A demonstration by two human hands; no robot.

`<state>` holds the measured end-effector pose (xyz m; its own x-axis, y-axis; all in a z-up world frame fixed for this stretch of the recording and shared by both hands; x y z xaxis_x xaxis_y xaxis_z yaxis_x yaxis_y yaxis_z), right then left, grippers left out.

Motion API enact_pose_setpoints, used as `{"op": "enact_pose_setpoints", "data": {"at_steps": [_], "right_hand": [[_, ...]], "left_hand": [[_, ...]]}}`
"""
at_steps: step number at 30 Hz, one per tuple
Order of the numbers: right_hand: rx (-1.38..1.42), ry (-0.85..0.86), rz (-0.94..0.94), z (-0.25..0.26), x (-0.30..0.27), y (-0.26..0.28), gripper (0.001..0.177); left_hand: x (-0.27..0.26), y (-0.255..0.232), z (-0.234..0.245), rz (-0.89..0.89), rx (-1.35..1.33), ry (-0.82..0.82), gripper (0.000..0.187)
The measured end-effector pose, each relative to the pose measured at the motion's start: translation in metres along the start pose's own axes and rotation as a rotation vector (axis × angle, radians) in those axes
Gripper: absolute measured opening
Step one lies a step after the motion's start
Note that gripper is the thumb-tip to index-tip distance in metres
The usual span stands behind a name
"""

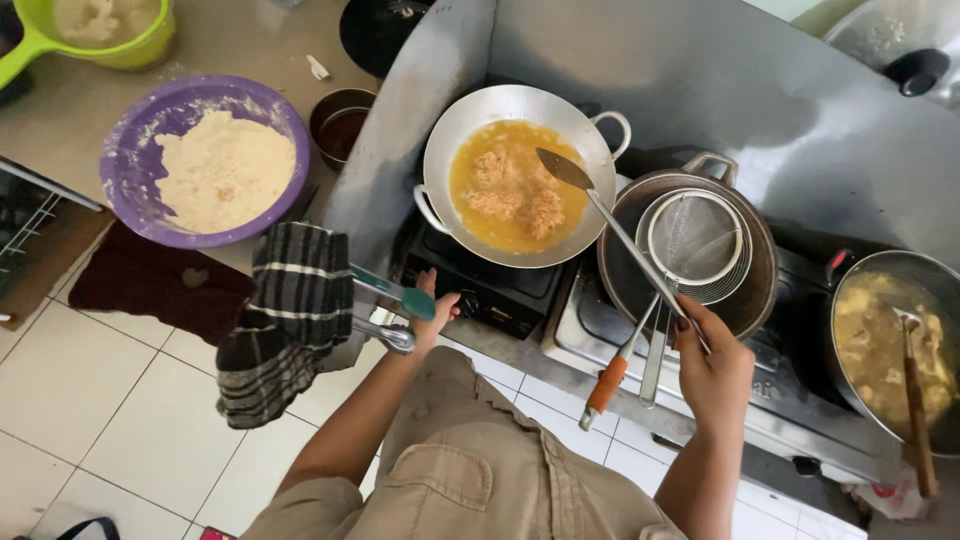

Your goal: The person stirs pieces of meat in a pot of broth and then uses a spatula to turn breaded items frying in oil in a separate pan.

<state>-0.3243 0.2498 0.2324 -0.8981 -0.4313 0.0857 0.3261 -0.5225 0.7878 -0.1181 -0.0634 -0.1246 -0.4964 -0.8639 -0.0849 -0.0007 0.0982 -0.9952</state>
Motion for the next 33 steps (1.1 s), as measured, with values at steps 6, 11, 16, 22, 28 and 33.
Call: {"op": "enact_pose_setpoints", "data": {"at_steps": [6,11,16,22,28,33], "right_hand": [[0.053,0.031,-0.040,0.010,-0.005,-0.029,0.033],[0.247,0.113,0.005,-0.004,-0.001,-0.046,0.032],[0.038,0.152,0.054,-0.009,0.021,-0.069,0.028],[-0.131,0.135,0.070,-0.020,0.040,-0.053,0.028],[-0.222,0.134,0.177,-0.040,0.049,-0.051,0.025],[-0.269,0.065,0.284,-0.054,0.046,-0.055,0.023]], "left_hand": [[0.011,-0.001,-0.020,0.039,0.097,-0.042,0.093],[0.021,0.001,-0.013,-0.186,0.407,-0.079,0.104],[0.015,-0.001,-0.004,-0.407,0.747,0.014,0.110],[0.022,-0.004,-0.004,-0.251,1.061,0.087,0.106],[0.024,-0.016,-0.006,-0.549,0.822,0.070,0.099],[0.023,-0.018,-0.003,-0.503,1.094,0.076,0.089]]}}
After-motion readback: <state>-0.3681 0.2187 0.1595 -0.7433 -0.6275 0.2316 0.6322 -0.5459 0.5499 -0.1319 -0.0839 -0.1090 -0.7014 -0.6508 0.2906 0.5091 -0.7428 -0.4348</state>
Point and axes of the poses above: each hand's wrist, its own x-axis towards the middle knuckle, its own z-axis out of the back of the hand, y = z × x, the point moved 4 cm from there along x, towards the middle knuckle, and after that the axes turned 13 degrees about -z, right-handed, at the moved point
